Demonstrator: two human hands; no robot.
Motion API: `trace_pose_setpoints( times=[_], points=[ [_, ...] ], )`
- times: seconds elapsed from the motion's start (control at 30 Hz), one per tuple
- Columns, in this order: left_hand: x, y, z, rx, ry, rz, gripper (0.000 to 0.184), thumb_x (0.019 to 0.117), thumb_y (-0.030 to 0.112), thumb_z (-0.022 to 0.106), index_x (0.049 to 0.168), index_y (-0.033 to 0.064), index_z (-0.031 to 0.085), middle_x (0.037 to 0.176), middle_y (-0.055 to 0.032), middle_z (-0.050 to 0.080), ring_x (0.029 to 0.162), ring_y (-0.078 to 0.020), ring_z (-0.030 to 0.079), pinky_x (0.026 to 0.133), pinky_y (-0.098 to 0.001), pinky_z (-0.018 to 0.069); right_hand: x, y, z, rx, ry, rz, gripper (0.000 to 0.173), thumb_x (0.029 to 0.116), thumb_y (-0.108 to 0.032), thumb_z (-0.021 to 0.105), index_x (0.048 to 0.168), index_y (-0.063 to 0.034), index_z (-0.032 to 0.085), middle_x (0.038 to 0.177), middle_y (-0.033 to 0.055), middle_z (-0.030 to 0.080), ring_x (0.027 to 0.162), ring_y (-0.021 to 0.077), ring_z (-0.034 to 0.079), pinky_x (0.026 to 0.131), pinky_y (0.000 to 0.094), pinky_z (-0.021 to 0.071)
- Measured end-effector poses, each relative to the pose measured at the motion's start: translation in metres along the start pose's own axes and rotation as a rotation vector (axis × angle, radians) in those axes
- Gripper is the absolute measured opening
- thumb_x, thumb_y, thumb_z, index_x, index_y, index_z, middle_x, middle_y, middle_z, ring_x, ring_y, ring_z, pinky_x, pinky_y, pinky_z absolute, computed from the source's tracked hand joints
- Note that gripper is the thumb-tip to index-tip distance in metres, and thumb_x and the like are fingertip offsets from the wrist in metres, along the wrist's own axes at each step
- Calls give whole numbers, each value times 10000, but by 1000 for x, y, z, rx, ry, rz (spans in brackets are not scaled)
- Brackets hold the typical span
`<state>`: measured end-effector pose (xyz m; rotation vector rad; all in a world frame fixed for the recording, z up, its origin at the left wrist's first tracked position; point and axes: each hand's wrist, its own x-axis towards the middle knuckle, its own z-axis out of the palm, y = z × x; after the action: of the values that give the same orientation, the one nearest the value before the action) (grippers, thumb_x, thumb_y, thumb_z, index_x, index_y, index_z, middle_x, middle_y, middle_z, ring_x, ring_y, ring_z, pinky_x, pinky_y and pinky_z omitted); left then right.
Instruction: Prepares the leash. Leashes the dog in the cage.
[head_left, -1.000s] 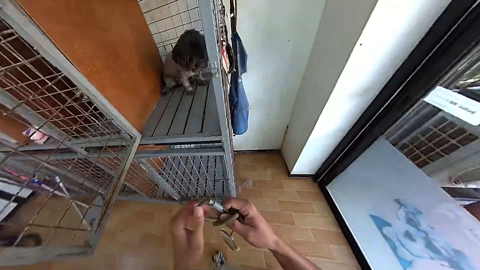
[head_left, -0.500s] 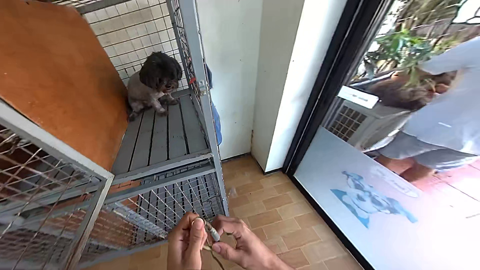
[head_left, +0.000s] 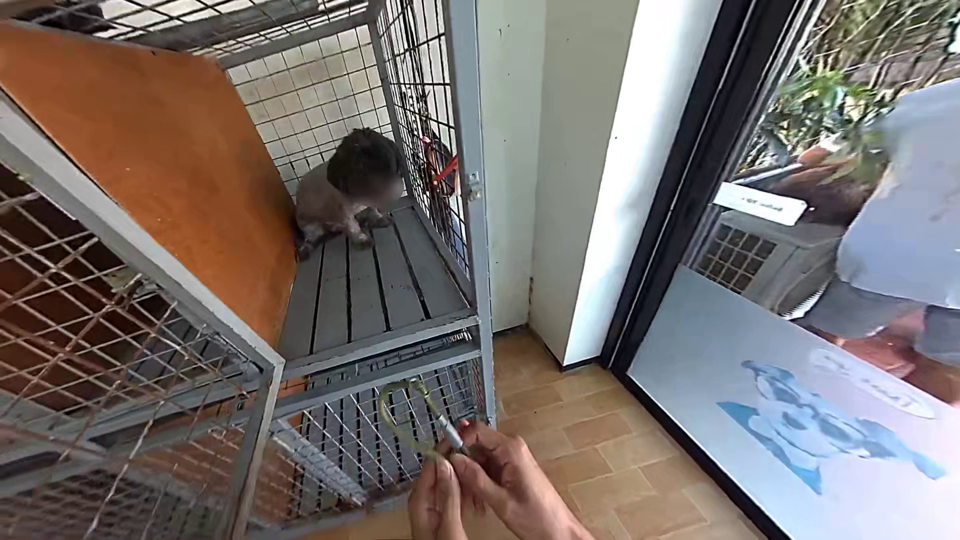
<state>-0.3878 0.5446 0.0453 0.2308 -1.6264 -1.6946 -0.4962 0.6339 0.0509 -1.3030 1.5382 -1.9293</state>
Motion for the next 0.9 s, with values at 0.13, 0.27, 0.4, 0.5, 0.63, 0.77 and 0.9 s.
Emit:
trace_pose_setpoints(
  times=[0.13, 0.27, 0.4, 0.5, 0.63, 0.77, 0.9],
  points=[
    [20, 21, -29, 385, 141, 298, 411, 1125, 303, 350, 989, 77, 665, 938, -4, 755, 888, -115, 735, 820, -298, 624, -14, 5, 14, -91, -43, -5, 160, 1015, -212, 637, 981, -57, 615, 667, 26, 654, 539, 107, 640, 500, 290, 567],
    [66, 78, -105, 408, 447, 386, 341, 1127, 310, 306, 953, 160, 557, 665, 153, 559, 581, -8, 603, 576, -225, 577, -37, 19, -1, -229, -167, -30, 227, 1000, -230, 656, 995, -3, 655, 650, 70, 602, 547, 124, 571, 526, 305, 496],
    [89, 72, -110, 207, 471, 119, 397, 1118, 248, 293, 1212, -35, 554, 945, -35, 701, 859, -126, 710, 810, -316, 612, -41, 9, -6, -76, -160, 44, 182, 1022, -202, 615, 1023, -20, 622, 641, 24, 553, 527, 85, 512, 503, 273, 446],
    [51, 20, -64, -185, 425, -298, 758, 1077, 579, 138, 1487, -8, 387, 1366, -157, 625, 1199, -218, 647, 981, -394, 541, -19, -2, -6, 111, 48, 44, 106, 1040, -228, 583, 1009, -128, 601, 637, -63, 523, 507, 22, 477, 469, 205, 416],
    [-21, -11, 6, -403, 215, -690, 1006, 970, 773, 64, 1527, -36, 285, 1462, -223, 516, 1286, -303, 565, 1015, -507, 484, 1, -6, -1, 65, 162, -23, 95, 1036, -203, 578, 1004, -115, 595, 625, -61, 513, 486, 22, 460, 451, 198, 403],
    [-31, -4, 12, -290, 79, -310, 739, 1080, 570, 246, 1418, -52, 458, 1396, -118, 608, 1324, -184, 554, 1145, -386, 431, -8, -2, 6, -175, 3, -15, 180, 1022, -234, 624, 1043, -56, 646, 652, 5, 593, 516, 76, 539, 480, 263, 472],
    [6, 15, -16, 242, 74, 137, 437, 1122, 214, 353, 1062, -15, 720, 1062, -82, 772, 1031, -175, 731, 979, -361, 584, -18, -1, 12, -220, -30, 15, 194, 1017, -236, 625, 1005, -44, 638, 631, 9, 558, 503, 77, 508, 472, 260, 441]
  ],
)
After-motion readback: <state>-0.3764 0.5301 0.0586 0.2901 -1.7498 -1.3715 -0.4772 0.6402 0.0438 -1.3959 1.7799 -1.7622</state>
